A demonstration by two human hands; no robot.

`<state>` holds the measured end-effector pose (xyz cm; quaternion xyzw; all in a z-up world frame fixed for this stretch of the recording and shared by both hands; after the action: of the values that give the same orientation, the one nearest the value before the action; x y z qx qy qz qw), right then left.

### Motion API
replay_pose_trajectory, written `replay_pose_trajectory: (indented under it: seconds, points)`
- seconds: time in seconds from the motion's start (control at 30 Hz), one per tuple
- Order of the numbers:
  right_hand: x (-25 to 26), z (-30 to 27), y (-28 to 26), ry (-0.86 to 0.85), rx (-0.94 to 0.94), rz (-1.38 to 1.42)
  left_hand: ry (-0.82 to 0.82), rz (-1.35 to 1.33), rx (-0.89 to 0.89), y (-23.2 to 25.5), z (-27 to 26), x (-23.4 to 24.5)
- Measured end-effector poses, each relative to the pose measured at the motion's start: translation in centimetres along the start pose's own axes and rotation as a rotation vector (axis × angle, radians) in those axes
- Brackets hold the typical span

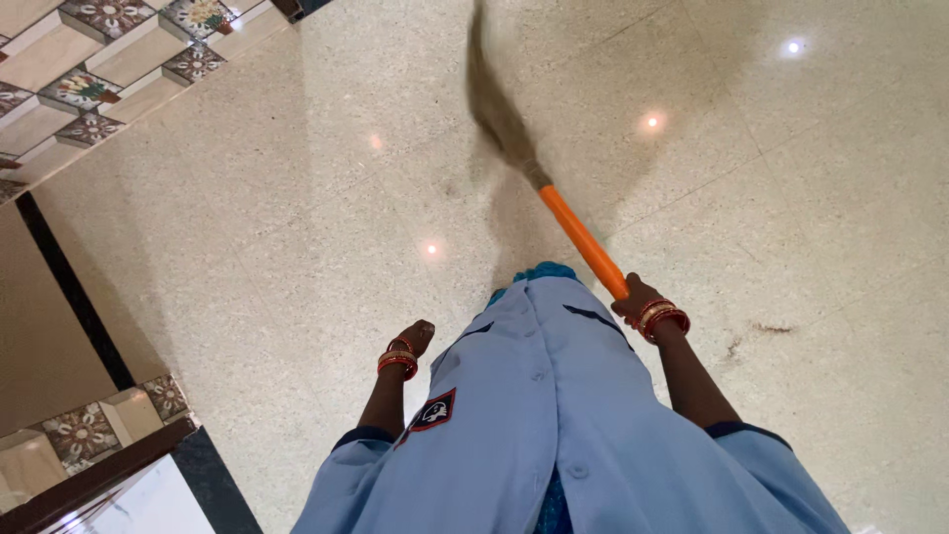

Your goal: The person sweeps the tiled floor using a broom, moving the broom across the surface to gather debris while walking forward.

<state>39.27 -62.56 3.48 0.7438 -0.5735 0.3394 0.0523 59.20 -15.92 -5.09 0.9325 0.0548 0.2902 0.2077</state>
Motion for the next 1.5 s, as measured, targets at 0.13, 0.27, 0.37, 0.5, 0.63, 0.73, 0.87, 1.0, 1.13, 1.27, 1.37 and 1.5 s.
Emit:
replay_pose_trajectory:
  seconds: [0.13,0.27,0.37,0.5,0.63,0.73,0.87,1.0,1.13,1.27,1.37,1.5]
  points:
    - [-1.9,2.9,-5.4,0.035,0.204,-0.509,0.053,-0.108,0.000,1.7,-0.3,0.6]
    - [-3.6,4.8,-9.3,-0.026,0.317,-0.623,0.085,-0.147,-0.056,3.7,-0.8,1.0]
    - [-0.3,6.5,-9.2,-0.031,0.273,-0.618,0.004,-0.135,0.026,3.7,-0.5,0.0]
    - [5.5,9.4,-7.5,0.077,0.111,-0.466,-0.070,0.023,0.189,2.5,1.1,0.3]
    - [8.7,11.8,-4.7,0.176,0.035,-0.184,-0.053,0.080,0.163,4.6,6.1,3.8]
    - [9.2,12.6,-3.1,0.110,-0.147,0.332,0.166,-0.066,-0.124,9.6,10.7,8.0]
    - [10.2,13.9,-3.5,0.102,-0.254,0.560,0.252,-0.173,-0.280,16.8,14.2,11.5]
    - [10.8,15.2,-5.6,0.220,0.015,0.551,0.147,-0.184,-0.198,21.5,16.2,10.6]
    - [12.5,15.0,-5.9,0.309,0.214,0.170,0.080,-0.115,-0.169,22.4,16.6,9.8]
    - [13.1,17.0,-6.8,0.196,0.140,-0.087,0.127,-0.215,-0.196,22.0,18.1,11.9]
    - [12.5,19.5,-10.7,0.070,0.235,-0.298,0.054,-0.116,-0.101,20.1,20.3,13.0]
    - [10.4,23.7,-20.3,0.005,0.417,-0.618,0.018,-0.052,-0.145,19.4,22.6,15.7]
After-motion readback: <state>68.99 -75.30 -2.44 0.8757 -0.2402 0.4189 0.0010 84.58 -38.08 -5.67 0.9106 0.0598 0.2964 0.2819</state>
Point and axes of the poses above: each hand's wrist, its own z-axis towards the middle knuckle, its own x-axis out of the back of the hand, y = z × x, the point moved 8 cm from there along z, towards the middle knuckle, and after that the axes turned 4 degrees about y, right-handed, at the moved point
